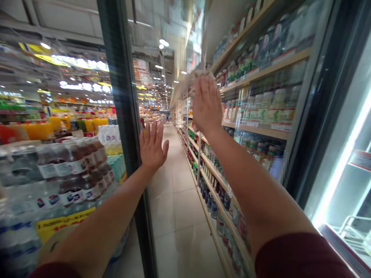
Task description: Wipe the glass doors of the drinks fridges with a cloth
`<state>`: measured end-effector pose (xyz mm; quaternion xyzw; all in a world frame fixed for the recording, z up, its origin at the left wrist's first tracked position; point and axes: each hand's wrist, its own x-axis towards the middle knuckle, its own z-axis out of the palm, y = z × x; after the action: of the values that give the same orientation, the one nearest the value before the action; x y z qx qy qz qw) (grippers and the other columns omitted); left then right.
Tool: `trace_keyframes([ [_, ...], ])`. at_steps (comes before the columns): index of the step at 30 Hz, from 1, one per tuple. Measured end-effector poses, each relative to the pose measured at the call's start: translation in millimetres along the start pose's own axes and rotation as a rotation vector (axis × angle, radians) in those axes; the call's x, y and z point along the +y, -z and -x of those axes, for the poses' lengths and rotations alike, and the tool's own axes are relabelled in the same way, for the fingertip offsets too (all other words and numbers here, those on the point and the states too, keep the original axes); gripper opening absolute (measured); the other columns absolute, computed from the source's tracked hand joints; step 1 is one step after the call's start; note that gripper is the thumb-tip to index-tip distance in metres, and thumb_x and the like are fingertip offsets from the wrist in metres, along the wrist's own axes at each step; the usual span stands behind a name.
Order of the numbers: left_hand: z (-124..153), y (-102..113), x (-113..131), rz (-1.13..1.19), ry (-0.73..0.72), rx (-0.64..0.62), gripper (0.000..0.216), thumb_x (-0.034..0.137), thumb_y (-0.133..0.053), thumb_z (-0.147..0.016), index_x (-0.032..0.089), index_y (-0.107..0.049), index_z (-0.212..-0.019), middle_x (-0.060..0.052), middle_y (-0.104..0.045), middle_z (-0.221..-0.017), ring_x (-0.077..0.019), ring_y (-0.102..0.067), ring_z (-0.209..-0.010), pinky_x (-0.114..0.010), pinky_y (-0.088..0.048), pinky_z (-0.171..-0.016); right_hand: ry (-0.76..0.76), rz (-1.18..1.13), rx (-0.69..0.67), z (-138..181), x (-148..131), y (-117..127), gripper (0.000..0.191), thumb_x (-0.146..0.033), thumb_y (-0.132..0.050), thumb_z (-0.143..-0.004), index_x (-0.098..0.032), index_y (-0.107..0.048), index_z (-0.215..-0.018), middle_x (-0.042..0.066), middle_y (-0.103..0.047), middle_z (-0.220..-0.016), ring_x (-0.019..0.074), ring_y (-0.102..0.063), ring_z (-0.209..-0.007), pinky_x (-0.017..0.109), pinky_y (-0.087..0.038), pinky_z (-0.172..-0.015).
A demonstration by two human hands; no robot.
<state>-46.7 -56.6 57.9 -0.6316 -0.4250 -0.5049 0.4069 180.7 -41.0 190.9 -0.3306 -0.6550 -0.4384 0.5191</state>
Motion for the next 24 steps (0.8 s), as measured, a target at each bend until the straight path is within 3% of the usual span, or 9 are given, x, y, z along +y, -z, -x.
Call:
trace_keyframes([
  [4,-1,0,-1,-0.002,-0.003,-0.001,0.062,0.047,-0.036,-0.102,0.02,-0.034,-0.157,-0.009,-0.026,-0.166,-0.0254,-0.011,-0.157,-0.048,-0.006,-0.129,0.342,-0.003,-0.259,-5,1,12,0.056,-0.026,-0.035,-0.102,-0.023,-0.031,-0.158,0.001,-0.031,-0.166,0.021,-0.019,-0.156,0.048,-0.018,-0.129],
  [6,-1,-1,-1,-0.004,-0.004,-0.001,0.062,0.047,-0.037,-0.102,0.02,-0.033,-0.158,-0.009,-0.025,-0.166,-0.0254,-0.01,-0.157,-0.049,-0.006,-0.129,0.257,0.039,-0.261,-8,3,18,0.055,-0.025,-0.035,-0.103,-0.02,-0.031,-0.158,0.004,-0.03,-0.166,0.0224,-0.02,-0.156,0.05,-0.016,-0.128],
  [9,-1,-3,-3,0.004,-0.001,-0.007,0.063,0.047,-0.036,-0.102,0.02,-0.033,-0.158,-0.009,-0.024,-0.166,-0.0256,-0.009,-0.157,-0.049,-0.006,-0.129,-0.134,0.13,-0.086,-6,3,20,0.057,-0.023,-0.029,-0.105,-0.007,-0.023,-0.159,0.015,-0.024,-0.167,0.0302,-0.017,-0.156,0.058,-0.018,-0.125],
  [10,-1,-3,-3,0.007,-0.002,-0.01,0.063,0.048,-0.036,-0.102,0.02,-0.032,-0.158,-0.009,-0.024,-0.167,-0.0257,-0.008,-0.157,-0.049,-0.006,-0.129,-0.175,0.137,-0.064,-3,2,18,0.057,-0.023,-0.028,-0.105,-0.005,-0.022,-0.159,0.016,-0.023,-0.167,0.0309,-0.017,-0.156,0.058,-0.019,-0.124],
  [11,-1,-4,-4,0.006,-0.005,-0.012,0.063,0.048,-0.036,-0.102,0.019,-0.032,-0.158,-0.009,-0.023,-0.167,-0.0258,-0.008,-0.157,-0.05,-0.006,-0.128,-0.124,0.123,-0.083,0,0,17,0.057,-0.023,-0.03,-0.105,-0.007,-0.024,-0.159,0.015,-0.024,-0.167,0.03,-0.017,-0.156,0.056,-0.019,-0.125],
  [15,-1,-5,-4,-0.016,-0.021,-0.001,0.062,0.048,-0.035,-0.102,0.019,-0.033,-0.158,-0.009,-0.024,-0.167,-0.0256,-0.01,-0.157,-0.048,-0.007,-0.128,0.403,-0.021,-0.307,5,7,16,0.055,-0.024,-0.04,-0.102,-0.025,-0.034,-0.156,0.001,-0.034,-0.165,0.0202,-0.021,-0.156,0.047,-0.019,-0.128],
  [17,-1,-5,-4,-0.019,-0.022,0.004,0.062,0.047,-0.035,-0.103,0.019,-0.033,-0.158,-0.01,-0.025,-0.166,-0.0255,-0.01,-0.157,-0.048,-0.007,-0.128,0.354,-0.002,-0.275,3,18,19,0.055,-0.026,-0.039,-0.103,-0.022,-0.034,-0.157,0.003,-0.034,-0.165,0.0226,-0.022,-0.155,0.051,-0.018,-0.127],
  [21,-1,-5,-5,0.005,-0.013,-0.002,0.062,0.048,-0.036,-0.102,0.02,-0.034,-0.157,-0.009,-0.026,-0.166,-0.0257,-0.011,-0.157,-0.048,-0.006,-0.128,-0.057,0.103,-0.037,0,31,25,0.058,-0.025,-0.033,-0.103,-0.004,-0.029,-0.157,0.018,-0.029,-0.165,0.0317,-0.02,-0.154,0.057,-0.02,-0.123],
  [24,-1,-5,-5,0.033,0.004,-0.02,0.063,0.05,-0.036,-0.102,0.02,-0.034,-0.157,-0.009,-0.027,-0.166,-0.0263,-0.012,-0.157,-0.048,-0.006,-0.128,0.171,0.046,-0.136,-1,37,27,0.056,-0.028,-0.032,-0.103,-0.01,-0.034,-0.156,0.012,-0.034,-0.164,0.0273,-0.022,-0.155,0.052,-0.021,-0.125],
])
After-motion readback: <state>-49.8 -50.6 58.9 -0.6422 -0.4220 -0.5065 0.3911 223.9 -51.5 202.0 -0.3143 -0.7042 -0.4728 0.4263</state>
